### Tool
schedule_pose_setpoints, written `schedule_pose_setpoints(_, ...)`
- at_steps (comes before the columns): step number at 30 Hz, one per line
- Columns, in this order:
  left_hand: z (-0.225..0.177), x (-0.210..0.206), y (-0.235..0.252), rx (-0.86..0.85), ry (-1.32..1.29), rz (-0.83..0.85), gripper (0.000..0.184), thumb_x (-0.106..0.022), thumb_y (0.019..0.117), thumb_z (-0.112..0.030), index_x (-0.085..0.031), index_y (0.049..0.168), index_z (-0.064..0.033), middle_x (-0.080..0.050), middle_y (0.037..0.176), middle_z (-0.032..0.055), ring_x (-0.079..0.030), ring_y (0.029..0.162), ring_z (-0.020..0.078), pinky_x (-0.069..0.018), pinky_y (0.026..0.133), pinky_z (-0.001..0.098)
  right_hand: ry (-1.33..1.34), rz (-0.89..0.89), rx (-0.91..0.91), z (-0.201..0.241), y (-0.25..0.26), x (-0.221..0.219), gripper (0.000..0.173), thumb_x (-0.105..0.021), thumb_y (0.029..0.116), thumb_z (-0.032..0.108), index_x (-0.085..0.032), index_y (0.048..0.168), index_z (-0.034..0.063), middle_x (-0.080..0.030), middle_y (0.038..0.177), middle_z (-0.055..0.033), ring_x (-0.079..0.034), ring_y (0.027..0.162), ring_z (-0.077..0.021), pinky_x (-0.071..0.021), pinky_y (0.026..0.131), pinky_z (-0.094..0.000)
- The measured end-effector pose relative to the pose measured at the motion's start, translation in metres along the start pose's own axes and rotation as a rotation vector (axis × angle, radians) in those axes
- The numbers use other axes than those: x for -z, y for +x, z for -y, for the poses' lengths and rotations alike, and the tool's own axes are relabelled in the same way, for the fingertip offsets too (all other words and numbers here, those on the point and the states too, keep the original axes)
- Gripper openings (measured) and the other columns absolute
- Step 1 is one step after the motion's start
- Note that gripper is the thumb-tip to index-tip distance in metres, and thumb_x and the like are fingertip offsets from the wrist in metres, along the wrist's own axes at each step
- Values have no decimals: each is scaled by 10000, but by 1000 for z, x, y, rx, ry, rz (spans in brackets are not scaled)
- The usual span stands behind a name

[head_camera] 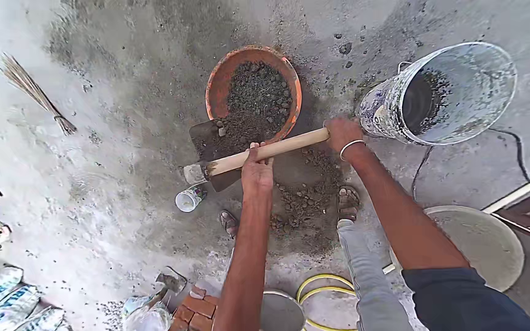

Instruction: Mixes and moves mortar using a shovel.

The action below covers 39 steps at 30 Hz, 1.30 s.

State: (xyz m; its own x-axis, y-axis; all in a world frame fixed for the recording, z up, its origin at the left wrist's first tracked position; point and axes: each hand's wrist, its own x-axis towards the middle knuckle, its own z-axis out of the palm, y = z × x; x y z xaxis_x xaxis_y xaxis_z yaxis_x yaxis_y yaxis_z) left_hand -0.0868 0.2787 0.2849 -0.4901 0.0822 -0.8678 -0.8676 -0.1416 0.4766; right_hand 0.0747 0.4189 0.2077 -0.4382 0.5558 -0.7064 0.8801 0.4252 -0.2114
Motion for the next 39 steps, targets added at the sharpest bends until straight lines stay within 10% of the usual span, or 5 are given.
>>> schedule_pose_setpoints(7, -53, 2, 0, -261, 213, 67, 195, -518, 1065, -135, -531, 1255, -94, -631, 1167, 64, -633, 1141, 229, -517, 1033, 466, 161, 65, 192, 59, 57, -23, 349, -728, 901, 107, -677, 1233, 13, -688, 1225, -238, -627, 1194, -433, -386, 1051, -669)
schedule_pose_setpoints(14, -54, 58, -62, -71, 574, -118, 88, -453, 1046, -106, -532, 1009, -95, -676, 891, 75, -704, 875, 215, -598, 823, 407, 478, 516, 236, 23, -176, -69, 461, -667, 979, 298, -603, 1347, 27, -681, 1191, -260, -645, 1152, -443, -481, 964, -630)
schedule_pose_setpoints(22, 62, 37, -68, 243, 927, -97, 25, -495, 1012, -47, -512, 995, -53, -568, 733, 76, -612, 606, 182, -600, 607, 348, 875, 595, -357, 22, -317, -90, 451, -691, 949, 345, -656, 1278, 38, -713, 1144, -217, -692, 1100, -383, -546, 927, -575)
schedule_pose_setpoints(34, 205, -131, 126, 92, 1588, 683, 290, -527, 1030, -119, -474, 1301, -29, -584, 894, 56, -625, 723, 132, -567, 671, 283, 1249, -118, -792, 38, -38, -190, 413, -707, 978, 288, -649, 1252, -15, -699, 1132, -243, -675, 1086, -398, -521, 941, -595)
schedule_pose_setpoints(39, 250, -142, 168, -94, 1643, 717, 233, -494, 1055, -141, -473, 1270, -54, -515, 862, 41, -558, 653, 129, -533, 601, 278, 1257, -199, -766, 22, 20, -214, 390, -710, 969, 271, -652, 1247, 4, -705, 1128, -213, -685, 1068, -364, -532, 920, -573)
